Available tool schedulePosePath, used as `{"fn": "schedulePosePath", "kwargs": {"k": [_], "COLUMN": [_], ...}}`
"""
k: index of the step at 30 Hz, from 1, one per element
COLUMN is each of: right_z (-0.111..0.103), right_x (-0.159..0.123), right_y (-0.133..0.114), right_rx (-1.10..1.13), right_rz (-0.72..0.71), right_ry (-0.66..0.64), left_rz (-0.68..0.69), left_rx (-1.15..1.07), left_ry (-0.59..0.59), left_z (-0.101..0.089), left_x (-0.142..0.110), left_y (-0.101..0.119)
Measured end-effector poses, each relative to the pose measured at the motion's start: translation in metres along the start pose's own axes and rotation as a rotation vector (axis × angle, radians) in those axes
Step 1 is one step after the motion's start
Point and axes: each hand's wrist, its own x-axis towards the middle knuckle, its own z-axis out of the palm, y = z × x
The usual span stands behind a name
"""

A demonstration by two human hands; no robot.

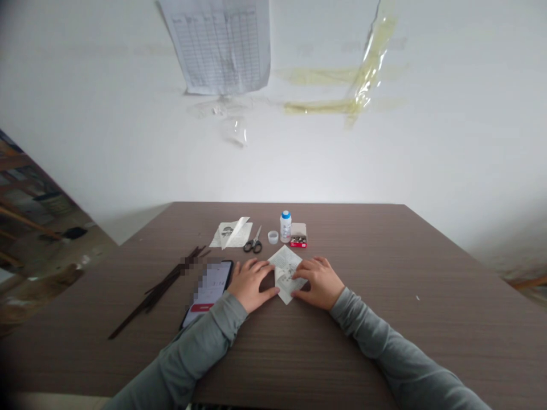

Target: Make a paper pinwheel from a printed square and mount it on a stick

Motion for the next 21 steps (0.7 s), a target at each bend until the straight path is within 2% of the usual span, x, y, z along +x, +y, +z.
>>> {"fn": "schedulePosePath", "kwargs": {"k": [4, 11, 15, 21], "right_z": [-0.0036, -0.001, -0.0049, -0.0059], "right_x": [0.0002, -0.0009, -0.0009, 0.0012], "right_y": [-0.005, -0.007, -0.0038, -0.0004], "right_rx": [-0.001, -0.009, 0.0, -0.003], "right_rz": [-0.028, 0.0, -0.027, -0.044], "right_ry": [-0.064, -0.008, -0.056, -0.052], "left_rz": [-0.008, -0.017, -0.022, -0.027], "left_rx": [0.011, 0.017, 0.031, 0.026], "left_ry": [-0.019, -0.031, -0.045, -0.047], "left_z": [-0.001, -0.0026, -0.0041, -0.004], "left_x": [-0.0001, -0.0001, -0.0009, -0.0007], "left_y": [0.0021, 0.0052, 0.0066, 0.0071]}}
